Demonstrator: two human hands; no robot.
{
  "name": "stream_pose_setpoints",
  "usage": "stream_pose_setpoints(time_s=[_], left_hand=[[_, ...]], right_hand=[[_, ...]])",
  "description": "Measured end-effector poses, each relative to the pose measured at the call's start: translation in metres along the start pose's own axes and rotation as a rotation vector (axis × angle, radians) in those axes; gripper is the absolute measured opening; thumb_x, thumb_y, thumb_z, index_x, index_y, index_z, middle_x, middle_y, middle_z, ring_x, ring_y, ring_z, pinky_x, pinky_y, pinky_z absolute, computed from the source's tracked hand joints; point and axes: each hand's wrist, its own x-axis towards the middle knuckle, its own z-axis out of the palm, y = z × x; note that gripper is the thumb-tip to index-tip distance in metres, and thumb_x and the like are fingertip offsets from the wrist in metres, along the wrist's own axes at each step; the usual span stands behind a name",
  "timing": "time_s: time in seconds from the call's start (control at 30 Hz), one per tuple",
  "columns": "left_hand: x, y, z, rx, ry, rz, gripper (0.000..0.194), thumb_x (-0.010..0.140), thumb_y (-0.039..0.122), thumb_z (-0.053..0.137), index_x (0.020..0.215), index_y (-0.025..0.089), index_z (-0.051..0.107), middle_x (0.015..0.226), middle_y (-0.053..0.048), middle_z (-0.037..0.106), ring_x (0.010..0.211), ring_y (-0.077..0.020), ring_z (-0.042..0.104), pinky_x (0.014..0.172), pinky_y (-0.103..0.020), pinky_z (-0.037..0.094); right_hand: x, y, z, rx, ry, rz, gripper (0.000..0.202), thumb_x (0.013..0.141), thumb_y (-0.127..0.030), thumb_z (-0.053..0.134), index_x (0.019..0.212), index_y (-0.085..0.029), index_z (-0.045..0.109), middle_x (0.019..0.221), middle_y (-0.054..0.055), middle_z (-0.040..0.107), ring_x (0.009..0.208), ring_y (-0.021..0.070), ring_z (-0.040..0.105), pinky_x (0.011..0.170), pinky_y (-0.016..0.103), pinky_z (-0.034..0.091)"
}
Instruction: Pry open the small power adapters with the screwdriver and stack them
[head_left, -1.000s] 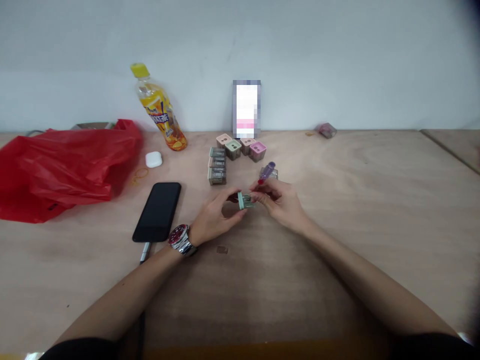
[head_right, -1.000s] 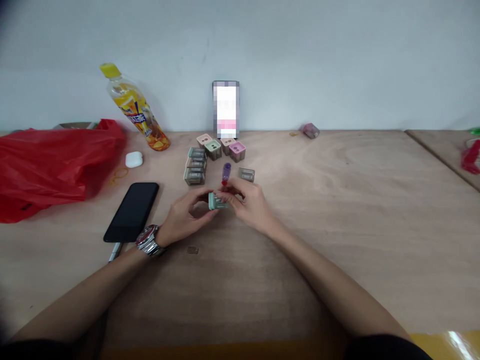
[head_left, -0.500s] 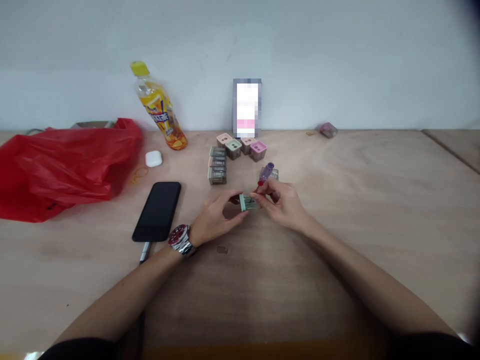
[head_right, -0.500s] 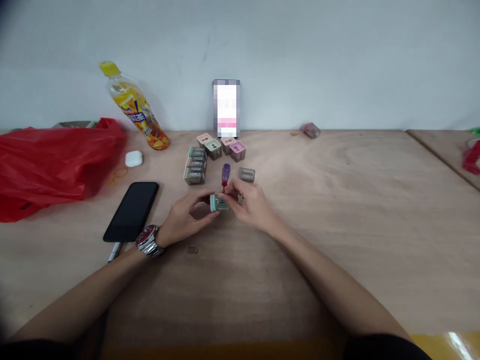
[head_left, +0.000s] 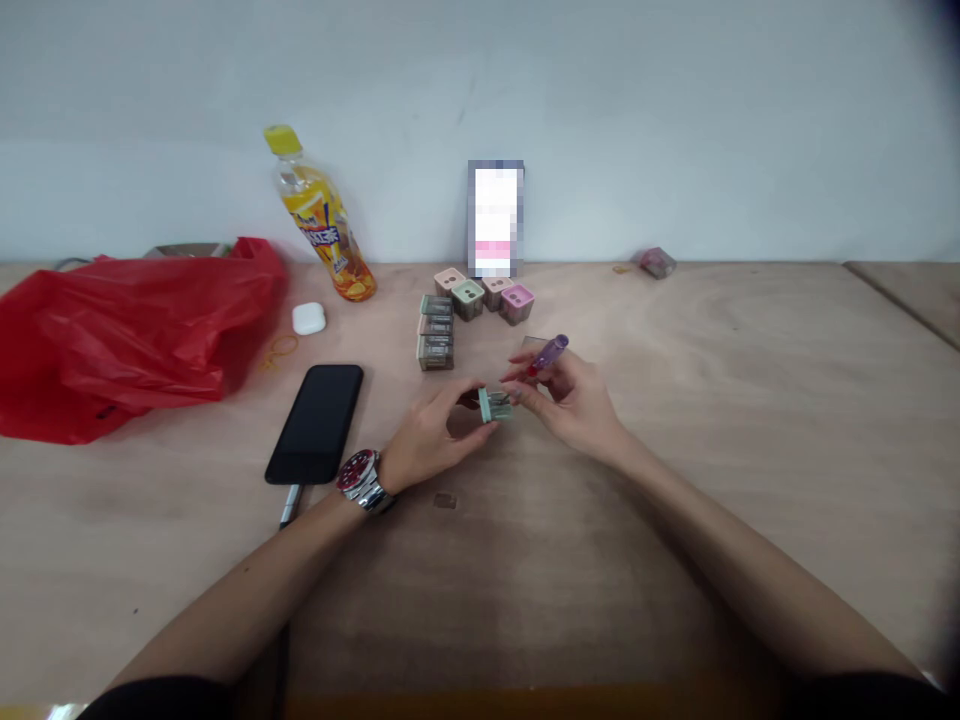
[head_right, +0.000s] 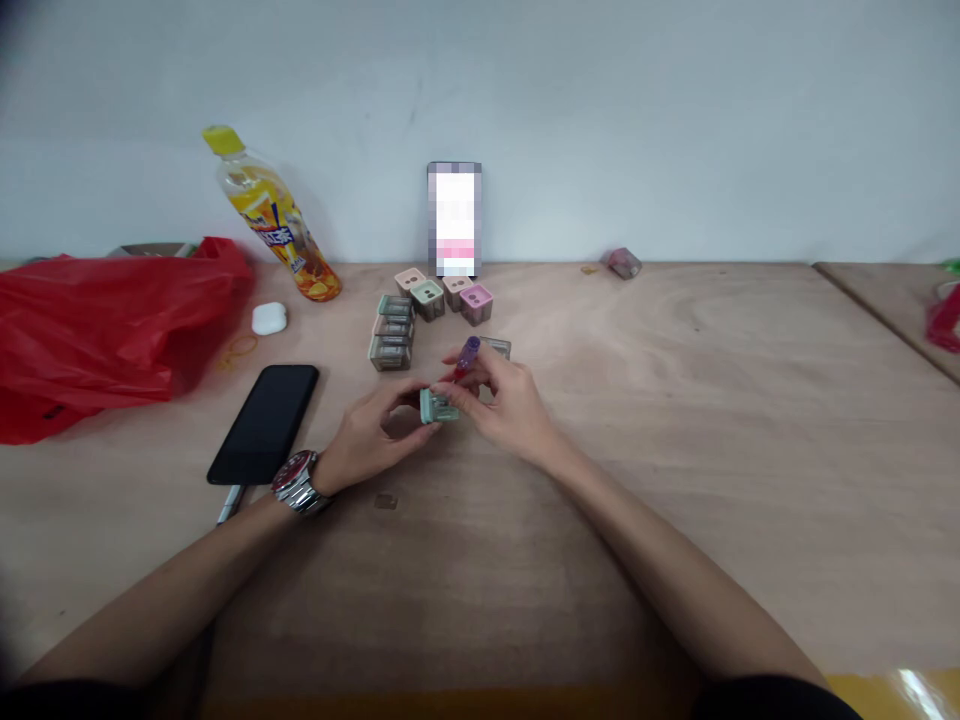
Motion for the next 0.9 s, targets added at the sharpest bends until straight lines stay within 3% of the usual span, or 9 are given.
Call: stream_pose_setpoints(time_s=[0.2, 0.4, 0.67, 0.77, 0.9], left_hand=[[0.001, 0.002, -0.001, -0.042, -0.01, -0.032, 0.045, 0.084, 0.029, 0.068, 0.125, 0.017, 0.053, 0.114, -0.009, 0.066, 0.1, -0.019, 0.066, 0.085, -0.033, 0.057], [-0.001, 0.001, 0.0, 0.027, -0.011, 0.018, 0.046, 0.083, 0.03, 0.069, 0.124, 0.018, 0.052, 0.112, -0.008, 0.068, 0.098, -0.019, 0.067, 0.083, -0.032, 0.058], [-0.002, 0.0, 0.001, 0.043, -0.008, 0.07, 0.046, 0.084, 0.03, 0.068, 0.125, 0.019, 0.05, 0.11, -0.007, 0.068, 0.094, -0.0179, 0.068, 0.082, -0.031, 0.058], [-0.002, 0.0, 0.001, 0.035, -0.004, 0.043, 0.045, 0.085, 0.032, 0.067, 0.124, 0.02, 0.05, 0.108, -0.006, 0.068, 0.093, -0.0175, 0.068, 0.083, -0.032, 0.058], [-0.001, -0.001, 0.0, 0.007, 0.002, 0.001, 0.044, 0.085, 0.033, 0.067, 0.123, 0.02, 0.051, 0.11, -0.007, 0.068, 0.097, -0.0183, 0.067, 0.084, -0.033, 0.057]], right_hand=[[0.003, -0.013, -0.005, 0.068, -0.077, 0.023, 0.023, 0.091, -0.029, 0.06, 0.112, -0.02, 0.056, 0.093, 0.005, 0.068, 0.07, 0.0137, 0.068, 0.067, 0.03, 0.057], [0.004, -0.013, -0.006, -0.077, -0.075, -0.014, 0.008, 0.091, -0.025, 0.059, 0.089, -0.018, 0.059, 0.069, 0.0, 0.063, 0.061, 0.0126, 0.063, 0.059, 0.027, 0.05], [0.002, -0.002, 0.002, -0.179, 0.076, -0.025, 0.024, 0.082, -0.031, 0.071, 0.078, -0.02, 0.05, 0.064, -0.004, 0.05, 0.056, 0.0097, 0.048, 0.052, 0.025, 0.04], [0.003, 0.0, 0.002, -0.102, 0.072, -0.011, 0.023, 0.08, -0.032, 0.073, 0.082, -0.021, 0.054, 0.07, -0.002, 0.056, 0.062, 0.0118, 0.054, 0.056, 0.026, 0.045], [0.003, -0.002, -0.002, -0.015, -0.077, 0.003, 0.014, 0.087, -0.029, 0.066, 0.095, -0.019, 0.062, 0.088, 0.004, 0.068, 0.078, 0.0166, 0.065, 0.071, 0.032, 0.054]])
